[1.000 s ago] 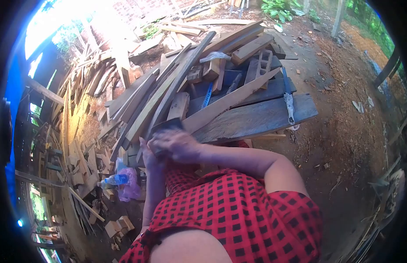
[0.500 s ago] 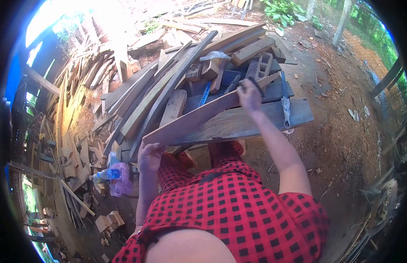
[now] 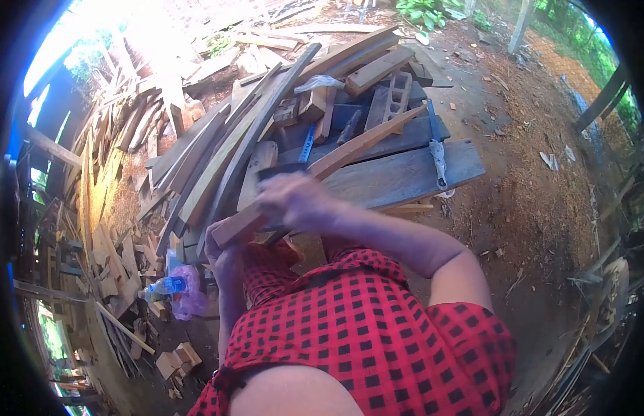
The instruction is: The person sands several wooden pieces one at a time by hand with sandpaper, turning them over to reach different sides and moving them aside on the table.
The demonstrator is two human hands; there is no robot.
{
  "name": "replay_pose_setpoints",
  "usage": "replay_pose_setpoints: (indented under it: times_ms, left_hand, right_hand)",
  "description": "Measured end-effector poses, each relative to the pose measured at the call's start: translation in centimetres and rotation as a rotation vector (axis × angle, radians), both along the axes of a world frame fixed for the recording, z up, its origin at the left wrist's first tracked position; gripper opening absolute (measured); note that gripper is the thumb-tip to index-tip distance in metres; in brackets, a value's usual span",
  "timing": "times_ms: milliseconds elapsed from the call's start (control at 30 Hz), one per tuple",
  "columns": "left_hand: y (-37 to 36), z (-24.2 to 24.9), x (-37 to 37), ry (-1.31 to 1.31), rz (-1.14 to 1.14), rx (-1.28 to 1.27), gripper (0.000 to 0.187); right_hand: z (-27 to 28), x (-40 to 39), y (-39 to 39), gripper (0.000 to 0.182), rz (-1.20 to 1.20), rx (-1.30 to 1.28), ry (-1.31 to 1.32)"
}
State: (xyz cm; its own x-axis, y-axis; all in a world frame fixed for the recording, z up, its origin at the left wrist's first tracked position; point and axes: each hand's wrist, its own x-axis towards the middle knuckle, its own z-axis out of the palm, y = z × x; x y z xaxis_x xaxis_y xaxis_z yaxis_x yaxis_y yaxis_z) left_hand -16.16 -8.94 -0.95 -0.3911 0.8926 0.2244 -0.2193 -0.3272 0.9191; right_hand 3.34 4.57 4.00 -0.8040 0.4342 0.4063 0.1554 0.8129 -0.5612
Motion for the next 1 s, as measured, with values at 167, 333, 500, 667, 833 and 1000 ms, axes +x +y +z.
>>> replay_pose_setpoints:
  times_ms: [167, 333, 500, 667, 833, 1000]
  left_hand:
    - [-0.1, 0.0, 0.3, 0.036, 0.059, -0.010, 0.042]
    - [-0.3, 0.3, 0.9, -0.009, 0.019, 0.020, 0.046]
    - [-0.4, 0.5, 1.3, 0.067, 0.059, 0.005, 0.046]
    - [-0.6, -0.6, 0.0, -0.006, -0.002, -0.015, 0.044]
    - [-0.5, -0.1, 0.5, 0.008, 0.042, -0.039, 0.041]
    - [-0.7, -3.0, -0.4, -0.021, 0.034, 0.022, 0.042]
  right_hand:
    - [-7.7, 11.7, 12.9, 0.035, -0.557, -0.389, 0.008]
    - [-11.4, 19.3, 22.4, 0.044, -0.925, -0.240, -0.200]
    - [-14.1, 20.2, 25.6, 0.044, -1.156, -0.240, -0.165]
    - [-11.0, 13.9, 17.7, 0.045, -0.958, -0.201, -0.047]
    - [-5.7, 1.3, 2.9, 0.027, -0.243, -0.021, 0.195]
    - [-2.6, -2.9, -4.1, 0.031, 0.042, 0.036, 0.178]
